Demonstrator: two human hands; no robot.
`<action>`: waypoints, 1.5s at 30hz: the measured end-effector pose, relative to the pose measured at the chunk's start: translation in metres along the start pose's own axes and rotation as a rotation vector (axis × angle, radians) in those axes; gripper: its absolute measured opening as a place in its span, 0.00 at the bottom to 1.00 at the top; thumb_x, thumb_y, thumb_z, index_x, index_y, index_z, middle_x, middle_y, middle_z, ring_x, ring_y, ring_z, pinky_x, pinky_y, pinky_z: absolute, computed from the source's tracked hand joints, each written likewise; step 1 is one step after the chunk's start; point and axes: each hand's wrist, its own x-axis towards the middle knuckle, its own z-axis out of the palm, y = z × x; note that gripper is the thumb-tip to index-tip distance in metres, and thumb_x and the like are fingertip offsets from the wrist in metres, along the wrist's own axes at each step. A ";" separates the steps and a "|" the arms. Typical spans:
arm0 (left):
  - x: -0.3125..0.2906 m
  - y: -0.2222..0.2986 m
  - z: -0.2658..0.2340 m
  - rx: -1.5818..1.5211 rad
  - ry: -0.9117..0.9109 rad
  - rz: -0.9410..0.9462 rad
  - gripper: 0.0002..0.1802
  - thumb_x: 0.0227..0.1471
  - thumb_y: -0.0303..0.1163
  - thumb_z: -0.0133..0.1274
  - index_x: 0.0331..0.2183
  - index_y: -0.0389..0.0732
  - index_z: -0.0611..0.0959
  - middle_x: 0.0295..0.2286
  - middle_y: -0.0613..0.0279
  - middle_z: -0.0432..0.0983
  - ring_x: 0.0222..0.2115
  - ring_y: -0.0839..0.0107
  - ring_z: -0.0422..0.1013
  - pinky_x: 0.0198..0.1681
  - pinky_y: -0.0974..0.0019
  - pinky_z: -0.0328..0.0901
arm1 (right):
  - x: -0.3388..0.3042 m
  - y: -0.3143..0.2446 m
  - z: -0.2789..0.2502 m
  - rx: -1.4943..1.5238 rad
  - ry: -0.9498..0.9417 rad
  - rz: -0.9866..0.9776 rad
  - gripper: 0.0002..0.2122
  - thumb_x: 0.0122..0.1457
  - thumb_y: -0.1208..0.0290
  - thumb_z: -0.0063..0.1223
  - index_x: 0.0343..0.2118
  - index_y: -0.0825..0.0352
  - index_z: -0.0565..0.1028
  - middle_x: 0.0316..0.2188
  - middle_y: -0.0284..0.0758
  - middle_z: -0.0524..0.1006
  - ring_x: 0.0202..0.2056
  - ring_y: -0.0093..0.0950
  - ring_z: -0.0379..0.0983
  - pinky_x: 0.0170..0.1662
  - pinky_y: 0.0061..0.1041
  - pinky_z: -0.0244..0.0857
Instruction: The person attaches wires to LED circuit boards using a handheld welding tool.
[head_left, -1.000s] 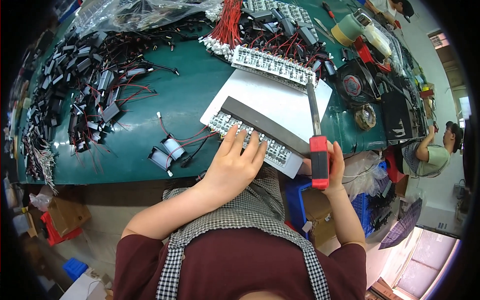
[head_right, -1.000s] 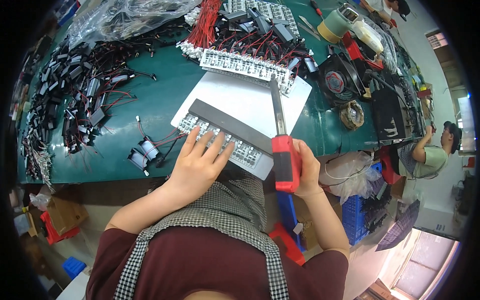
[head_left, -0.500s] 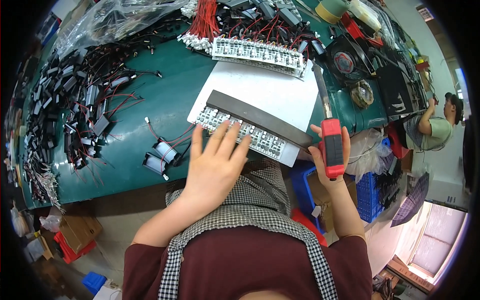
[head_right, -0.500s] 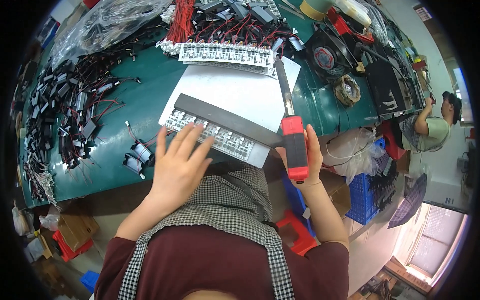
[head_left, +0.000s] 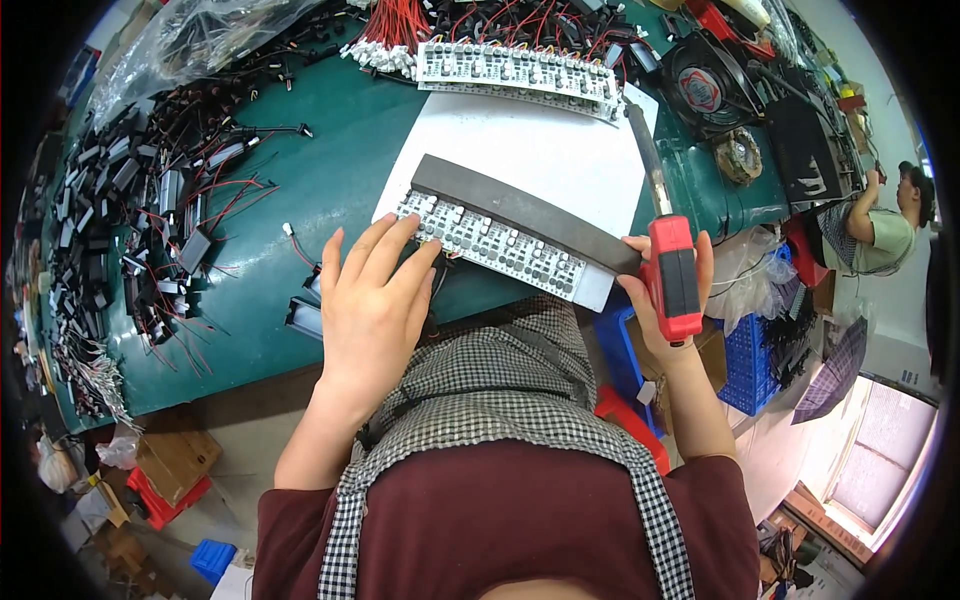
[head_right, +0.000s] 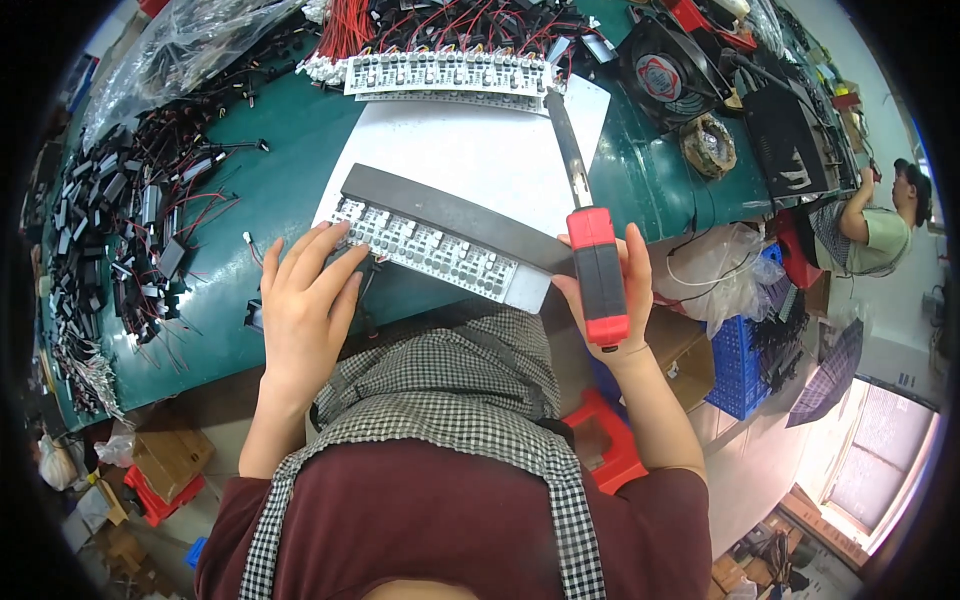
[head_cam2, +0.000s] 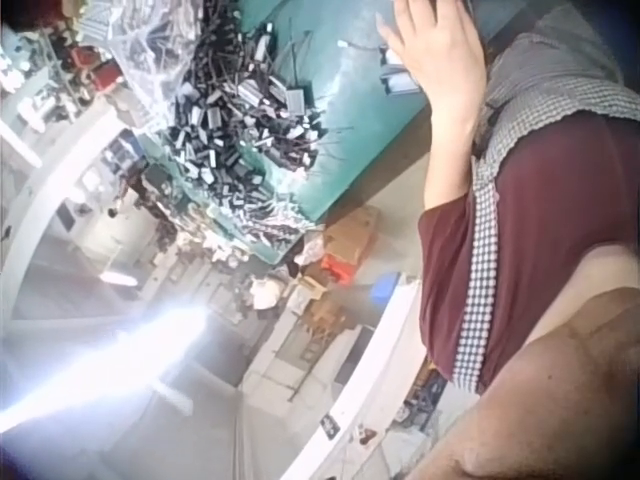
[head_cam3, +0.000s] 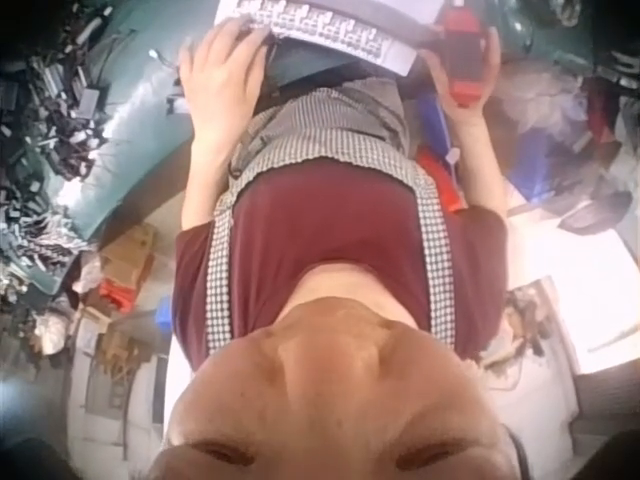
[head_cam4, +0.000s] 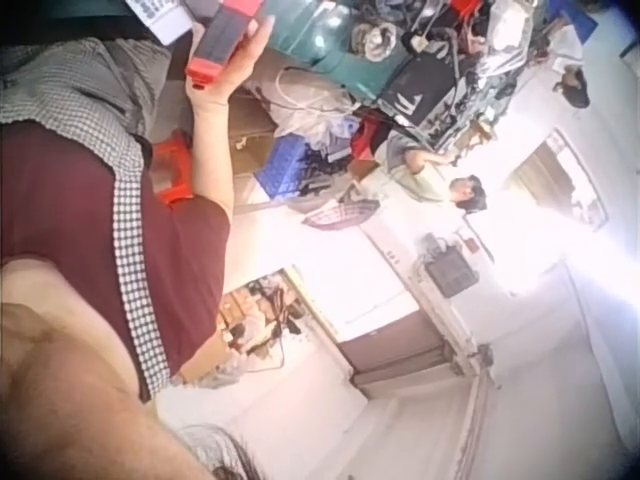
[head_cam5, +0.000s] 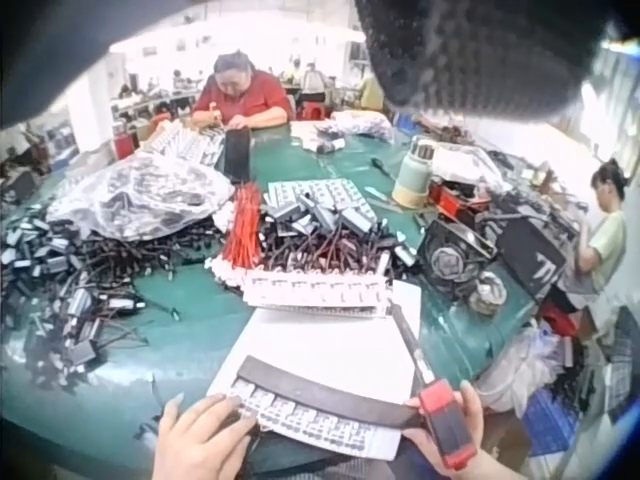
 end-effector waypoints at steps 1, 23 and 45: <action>0.000 0.000 0.000 -0.011 -0.011 -0.007 0.13 0.47 0.26 0.53 0.38 0.43 0.80 0.44 0.61 0.71 0.49 0.62 0.64 0.55 0.47 0.51 | -0.001 0.000 0.000 0.015 -0.005 -0.011 0.43 0.47 0.80 0.61 0.62 0.63 0.43 0.43 0.44 0.73 0.44 0.32 0.72 0.49 0.30 0.63; -0.003 -0.021 -0.012 -0.121 0.077 -0.001 0.17 0.46 0.31 0.55 0.41 0.40 0.77 0.45 0.56 0.70 0.48 0.59 0.64 0.54 0.49 0.54 | -0.010 -0.017 -0.001 -0.065 0.133 0.194 0.35 0.53 0.79 0.52 0.59 0.69 0.43 0.46 0.47 0.72 0.44 0.28 0.68 0.51 0.27 0.55; 0.058 -0.055 -0.066 -0.849 -0.142 -0.162 0.13 0.48 0.22 0.52 0.39 0.38 0.78 0.24 0.67 0.72 0.18 0.83 0.64 0.20 0.78 0.60 | -0.004 -0.107 0.001 0.759 0.331 0.421 0.22 0.47 0.80 0.57 0.44 0.68 0.61 0.32 0.34 0.66 0.26 0.20 0.63 0.28 0.18 0.62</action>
